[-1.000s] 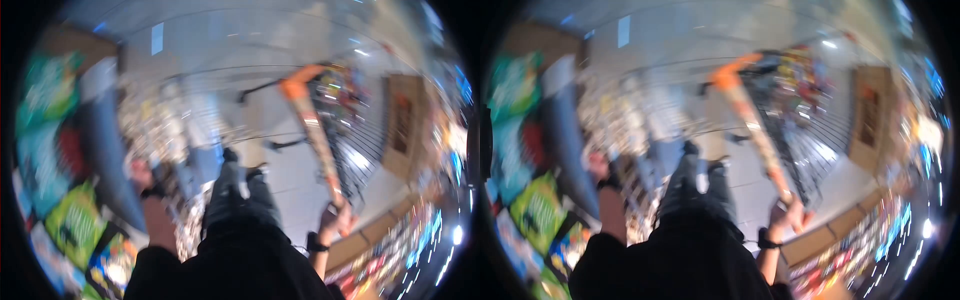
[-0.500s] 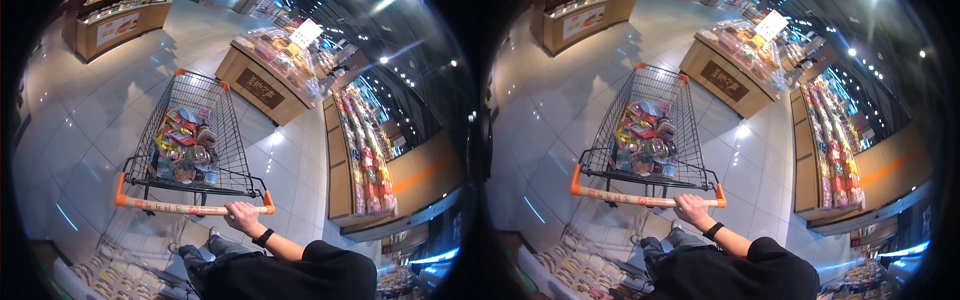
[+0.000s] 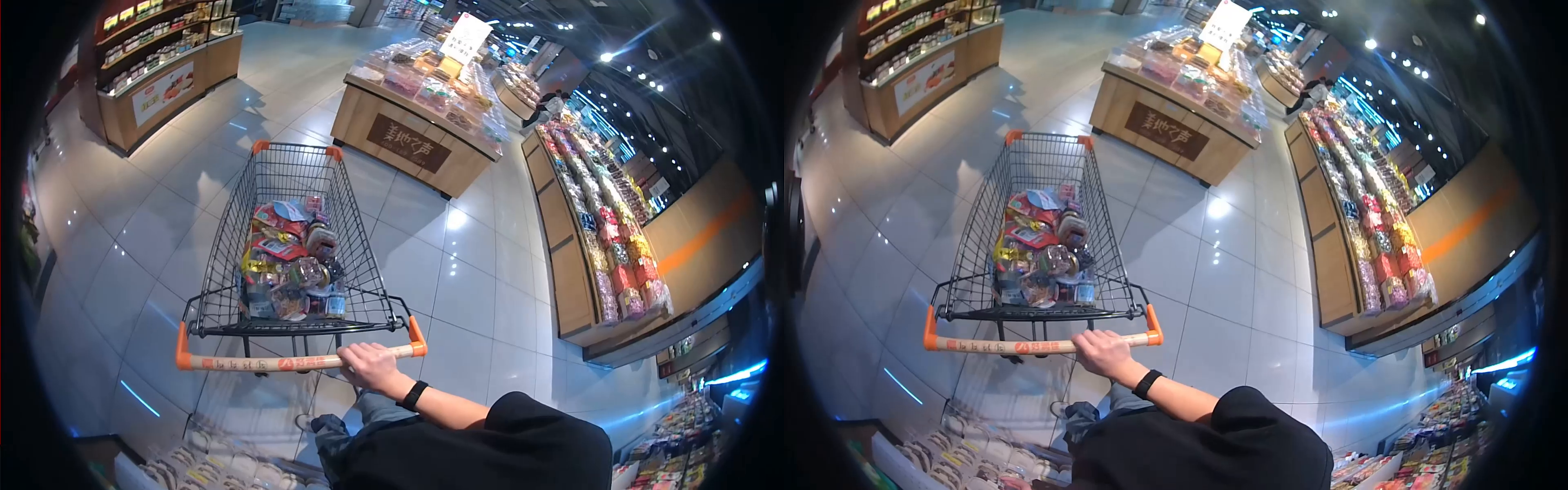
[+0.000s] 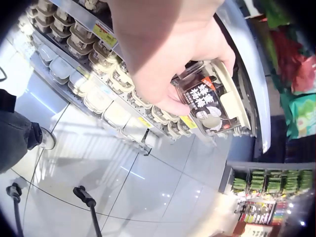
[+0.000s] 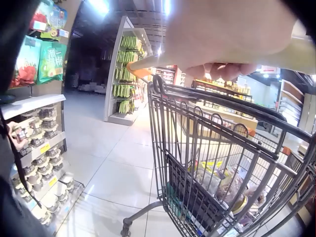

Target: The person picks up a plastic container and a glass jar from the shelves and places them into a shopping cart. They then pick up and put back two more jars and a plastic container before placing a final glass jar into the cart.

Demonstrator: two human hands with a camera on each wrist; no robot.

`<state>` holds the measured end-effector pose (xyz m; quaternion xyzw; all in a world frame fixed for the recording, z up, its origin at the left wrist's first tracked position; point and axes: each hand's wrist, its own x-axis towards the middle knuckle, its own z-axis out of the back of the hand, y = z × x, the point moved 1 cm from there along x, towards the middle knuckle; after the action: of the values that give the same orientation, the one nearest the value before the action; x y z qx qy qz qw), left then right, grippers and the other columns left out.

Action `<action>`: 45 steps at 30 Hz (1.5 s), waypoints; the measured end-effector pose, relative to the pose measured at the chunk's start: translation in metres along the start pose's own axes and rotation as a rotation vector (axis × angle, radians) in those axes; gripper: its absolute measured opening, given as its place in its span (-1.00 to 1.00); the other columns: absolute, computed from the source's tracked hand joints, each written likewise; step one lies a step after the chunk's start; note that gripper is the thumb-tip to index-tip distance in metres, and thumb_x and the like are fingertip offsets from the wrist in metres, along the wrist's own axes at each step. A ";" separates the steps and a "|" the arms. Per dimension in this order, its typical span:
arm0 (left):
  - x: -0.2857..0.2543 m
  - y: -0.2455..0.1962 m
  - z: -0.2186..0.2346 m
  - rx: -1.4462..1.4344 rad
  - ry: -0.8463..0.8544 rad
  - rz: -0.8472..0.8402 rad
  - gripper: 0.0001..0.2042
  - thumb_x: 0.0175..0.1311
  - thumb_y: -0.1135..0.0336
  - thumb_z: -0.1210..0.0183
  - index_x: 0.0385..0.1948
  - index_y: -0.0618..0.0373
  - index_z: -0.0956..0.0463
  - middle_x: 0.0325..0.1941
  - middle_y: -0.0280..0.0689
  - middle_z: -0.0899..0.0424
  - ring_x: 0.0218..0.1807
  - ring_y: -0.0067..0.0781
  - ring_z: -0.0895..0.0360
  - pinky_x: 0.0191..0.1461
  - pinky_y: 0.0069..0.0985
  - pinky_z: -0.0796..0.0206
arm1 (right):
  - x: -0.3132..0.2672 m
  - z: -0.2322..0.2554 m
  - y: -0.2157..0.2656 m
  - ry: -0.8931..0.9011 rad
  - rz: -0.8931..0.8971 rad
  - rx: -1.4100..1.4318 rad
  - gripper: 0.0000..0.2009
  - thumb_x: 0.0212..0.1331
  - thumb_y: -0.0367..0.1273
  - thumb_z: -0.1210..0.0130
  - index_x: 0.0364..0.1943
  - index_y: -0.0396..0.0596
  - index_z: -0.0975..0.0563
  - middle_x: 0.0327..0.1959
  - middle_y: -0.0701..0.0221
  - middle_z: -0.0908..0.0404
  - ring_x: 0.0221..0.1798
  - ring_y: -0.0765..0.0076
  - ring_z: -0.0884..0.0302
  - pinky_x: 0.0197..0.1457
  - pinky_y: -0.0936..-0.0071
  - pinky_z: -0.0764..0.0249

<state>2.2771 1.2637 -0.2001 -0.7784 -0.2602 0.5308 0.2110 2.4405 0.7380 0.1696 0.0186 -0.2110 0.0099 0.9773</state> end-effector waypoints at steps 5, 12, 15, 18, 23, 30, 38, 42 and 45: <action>-0.138 0.005 -0.153 0.333 0.340 0.082 -0.57 0.28 -0.03 -0.10 -0.03 0.13 -0.53 -0.11 -0.09 -0.66 0.04 -0.12 -0.51 0.16 -0.05 -0.19 | -0.004 -0.003 -0.008 0.001 0.042 0.104 -0.72 -0.11 -0.30 -0.23 -0.25 0.00 -0.53 -0.55 0.52 -0.43 -0.53 0.42 -0.48 -0.48 0.45 -0.39; -0.368 0.004 -0.296 0.630 0.983 0.045 -0.53 0.24 -0.03 -0.14 -0.06 0.25 -0.52 -0.14 -0.10 -0.67 -0.07 -0.20 -0.57 -0.01 -0.21 -0.32 | 0.001 0.044 -0.034 0.322 0.138 0.661 -0.10 -0.05 -0.12 -0.30 0.39 -0.10 -0.10 0.27 0.10 -0.27 0.24 0.00 -0.34 0.20 0.18 -0.35; -0.448 0.018 -0.314 0.722 1.206 0.033 -0.51 0.23 -0.03 -0.17 -0.07 0.30 -0.51 -0.16 -0.10 -0.67 -0.12 -0.23 -0.59 -0.08 -0.28 -0.38 | 0.004 0.072 -0.051 0.332 0.304 0.959 0.03 -0.10 -0.10 -0.35 0.46 -0.02 0.03 0.48 -0.03 0.15 0.47 -0.21 0.02 0.44 0.04 -0.10; -0.506 0.041 -0.316 0.771 1.359 0.027 -0.49 0.21 -0.03 -0.19 -0.09 0.35 -0.51 -0.17 -0.10 -0.68 -0.17 -0.26 -0.61 -0.16 -0.35 -0.43 | -0.006 0.099 -0.061 0.225 0.430 1.058 0.17 -0.32 -0.16 -0.48 0.47 0.09 0.04 0.50 -0.05 0.23 0.49 -0.27 0.10 0.47 0.02 -0.03; -0.561 0.080 -0.311 0.826 1.522 0.019 -0.45 0.19 -0.02 -0.22 -0.11 0.43 -0.50 -0.20 -0.11 -0.68 -0.25 -0.31 -0.65 -0.28 -0.46 -0.52 | -0.014 0.117 -0.126 0.019 0.234 1.137 -0.29 -0.15 -0.34 -0.39 0.20 -0.01 -0.33 0.45 -0.14 0.17 0.49 -0.35 0.14 0.46 -0.01 -0.04; -0.607 0.144 -0.324 0.929 1.774 -0.133 -0.32 0.30 -0.22 -0.05 -0.04 0.44 -0.52 -0.24 -0.26 -0.67 -0.20 -0.54 -0.58 -0.14 -0.57 -0.40 | -0.031 0.119 -0.218 -0.002 0.050 1.271 -0.21 -0.28 -0.26 -0.50 0.14 -0.09 -0.32 0.14 0.01 -0.37 0.27 -0.06 -0.35 0.29 0.12 -0.33; -0.584 0.216 -0.332 1.214 1.542 -1.207 -0.78 0.08 0.21 -0.27 -0.34 0.13 -0.66 -0.36 -0.24 -0.70 -0.21 -0.20 -0.61 -0.09 -0.33 -0.30 | -0.012 0.096 -0.229 0.184 -0.792 2.132 -0.20 0.04 0.15 -0.09 0.30 -0.04 -0.26 0.19 0.19 -0.46 0.18 0.01 -0.49 0.08 -0.04 -0.56; -0.571 0.247 -0.304 1.412 1.349 -1.671 -0.77 -0.07 0.08 -0.34 -0.51 0.02 -0.68 -0.48 -0.27 -0.68 -0.36 -0.20 -0.59 -0.12 -0.33 -0.29 | 0.021 0.123 -0.222 0.427 -0.753 2.643 -0.23 0.06 0.23 -0.03 0.29 0.09 -0.32 0.27 0.23 -0.36 0.25 0.07 -0.38 0.13 -0.01 -0.53; -0.588 0.241 -0.314 1.606 1.402 -1.415 -0.70 0.00 0.01 -0.25 -0.73 0.00 -0.59 -0.74 -0.27 -0.55 -0.60 -0.18 -0.51 -0.25 -0.31 -0.26 | 0.036 0.127 -0.216 0.431 -0.848 2.812 -0.22 0.13 0.22 0.01 0.31 0.00 -0.28 0.30 0.20 -0.33 0.29 0.04 -0.34 0.35 0.07 -0.33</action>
<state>2.4373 0.6905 0.1843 -0.2373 -0.0572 -0.2112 0.9465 2.4265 0.5170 0.2932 0.9825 0.1378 -0.0756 0.1002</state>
